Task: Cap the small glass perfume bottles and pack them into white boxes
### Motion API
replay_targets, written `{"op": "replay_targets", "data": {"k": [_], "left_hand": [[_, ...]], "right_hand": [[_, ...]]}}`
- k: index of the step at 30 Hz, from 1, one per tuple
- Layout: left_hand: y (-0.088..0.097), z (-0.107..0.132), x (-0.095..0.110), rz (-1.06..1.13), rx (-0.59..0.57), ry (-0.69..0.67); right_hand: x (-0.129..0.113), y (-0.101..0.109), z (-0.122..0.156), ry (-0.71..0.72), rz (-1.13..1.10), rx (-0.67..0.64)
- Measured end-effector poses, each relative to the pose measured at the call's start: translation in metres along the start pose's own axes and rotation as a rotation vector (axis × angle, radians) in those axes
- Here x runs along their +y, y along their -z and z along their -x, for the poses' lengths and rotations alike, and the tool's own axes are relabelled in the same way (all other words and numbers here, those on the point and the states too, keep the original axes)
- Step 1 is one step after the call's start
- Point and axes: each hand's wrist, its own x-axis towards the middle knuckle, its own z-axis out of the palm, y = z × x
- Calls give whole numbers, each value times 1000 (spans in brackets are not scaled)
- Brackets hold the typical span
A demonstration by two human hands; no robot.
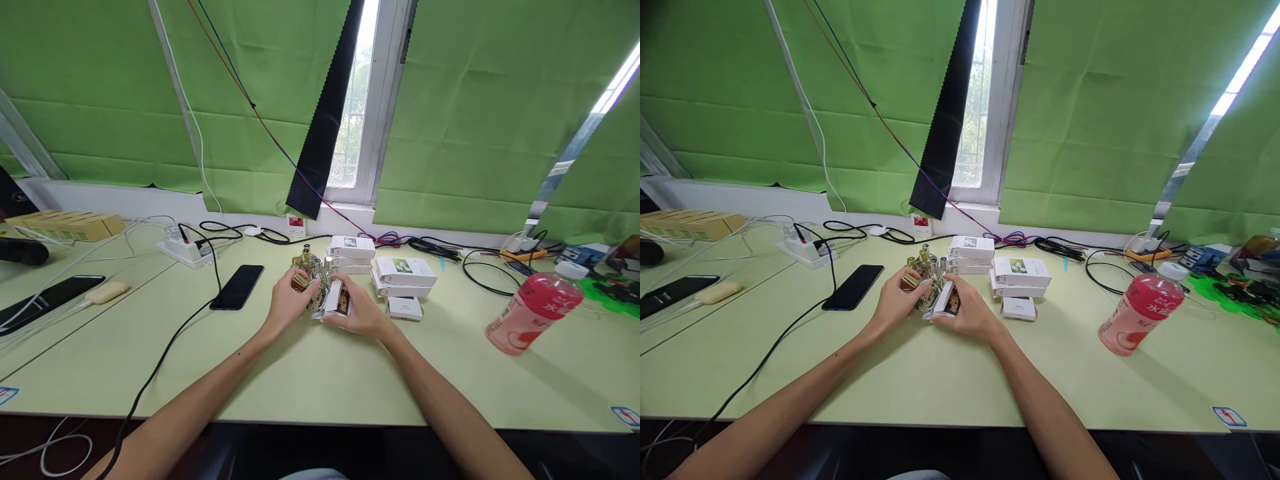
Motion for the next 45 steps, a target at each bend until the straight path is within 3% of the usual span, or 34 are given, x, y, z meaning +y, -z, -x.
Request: {"op": "replay_targets", "data": {"k": [14, 45], "left_hand": [[-6, -1, -11, 71, -31, 31], [-14, -5, -20, 247, -167, 85]], "right_hand": [[1, -2, -2, 67, 9, 57], [-1, -5, 1, -19, 45, 59]]}}
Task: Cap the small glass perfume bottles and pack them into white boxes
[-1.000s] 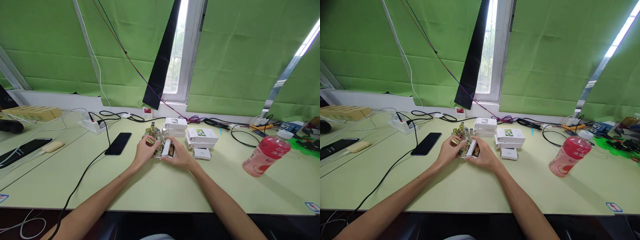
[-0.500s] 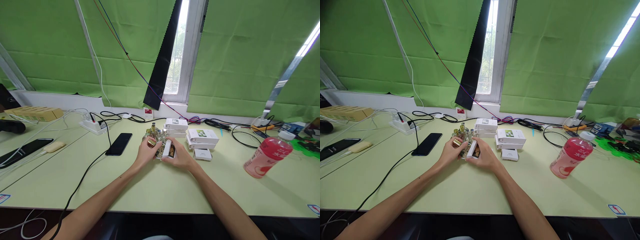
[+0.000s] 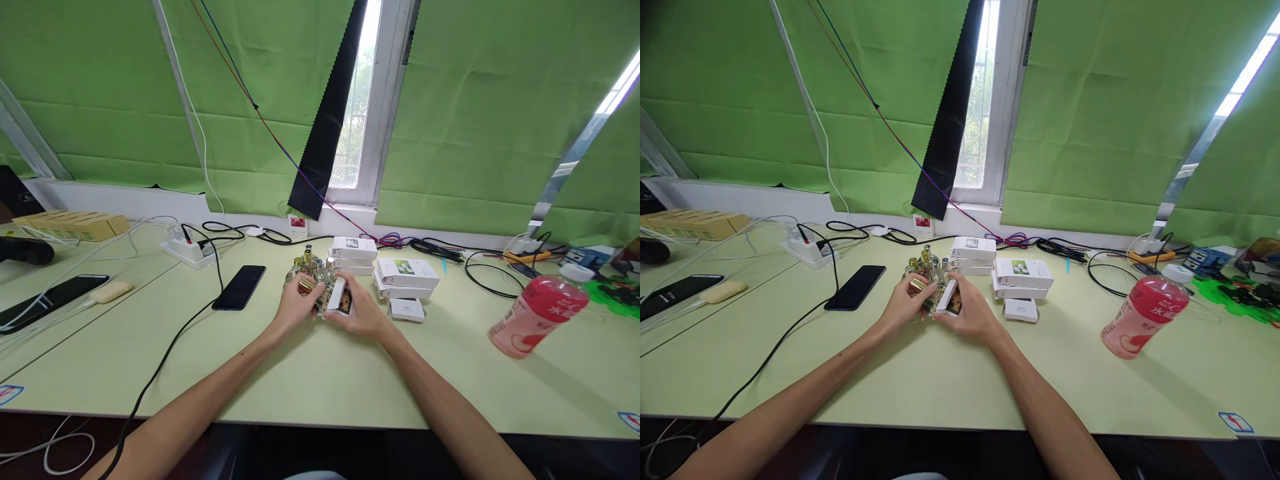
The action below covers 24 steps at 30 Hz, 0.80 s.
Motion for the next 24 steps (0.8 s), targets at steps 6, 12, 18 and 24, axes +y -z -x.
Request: {"op": "replay_targets", "data": {"k": [6, 12, 18, 24], "left_hand": [[-2, 1, 1, 42, -33, 19], [-3, 1, 1, 30, -54, 38], [-3, 0, -2, 21, -56, 43], [-2, -1, -4, 11, -69, 49]], "right_hand": [[-1, 0, 0, -19, 26, -4], [-1, 0, 0, -17, 25, 5], [-2, 1, 1, -26, 16, -1], [-1, 1, 1, -17, 15, 3]]}}
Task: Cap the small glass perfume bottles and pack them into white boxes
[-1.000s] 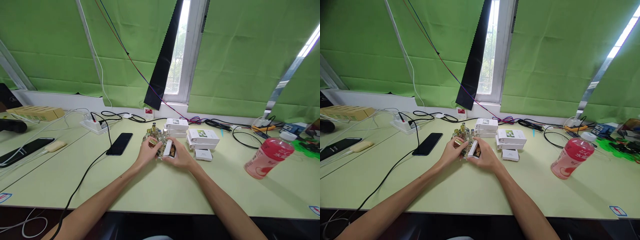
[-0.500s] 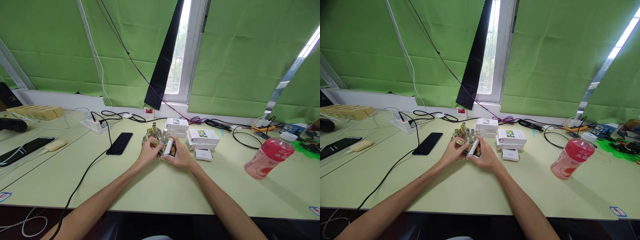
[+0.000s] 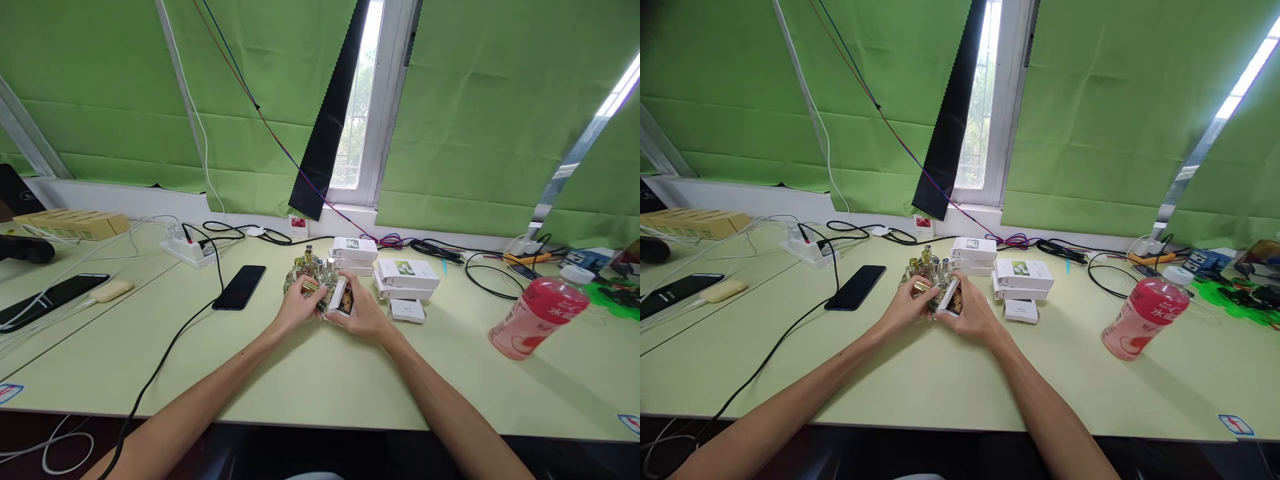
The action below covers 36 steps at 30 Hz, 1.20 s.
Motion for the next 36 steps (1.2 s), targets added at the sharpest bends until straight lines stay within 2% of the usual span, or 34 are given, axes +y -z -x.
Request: {"op": "replay_targets", "data": {"k": [23, 36], "left_hand": [[2, 4, 7, -52, -63, 36], [2, 1, 1, -62, -65, 35]], "right_hand": [[7, -2, 1, 10, -33, -2], [6, -2, 0, 4, -31, -6]]}}
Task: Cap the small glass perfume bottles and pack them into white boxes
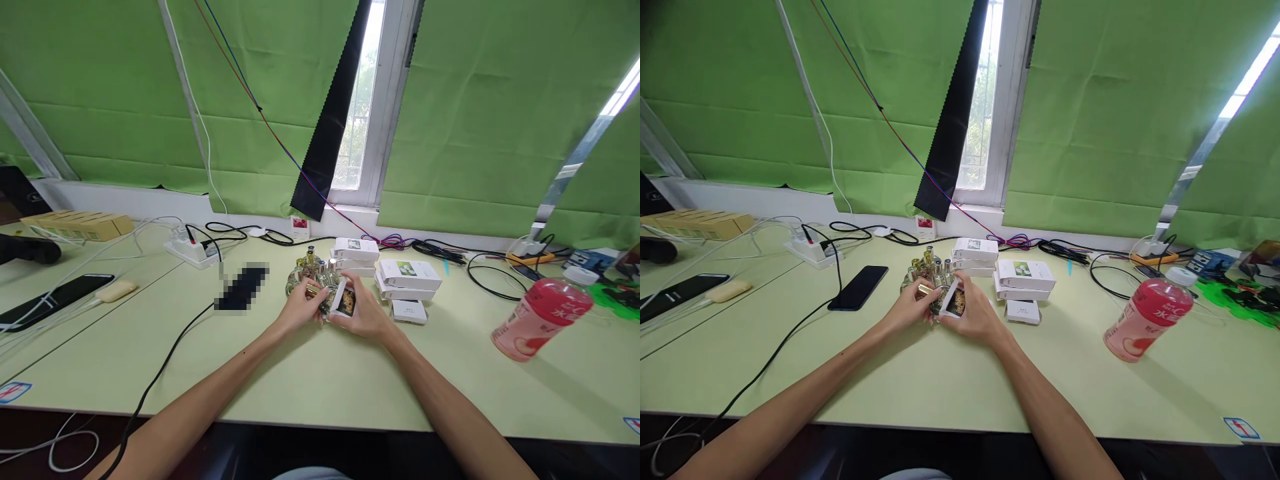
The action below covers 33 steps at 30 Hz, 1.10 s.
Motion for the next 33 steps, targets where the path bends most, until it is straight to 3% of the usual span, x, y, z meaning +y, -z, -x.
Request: {"op": "replay_targets", "data": {"k": [33], "left_hand": [[2, 9, 12, -8, -60, 19]], "right_hand": [[-3, 3, 1, 41, 4, -12]]}}
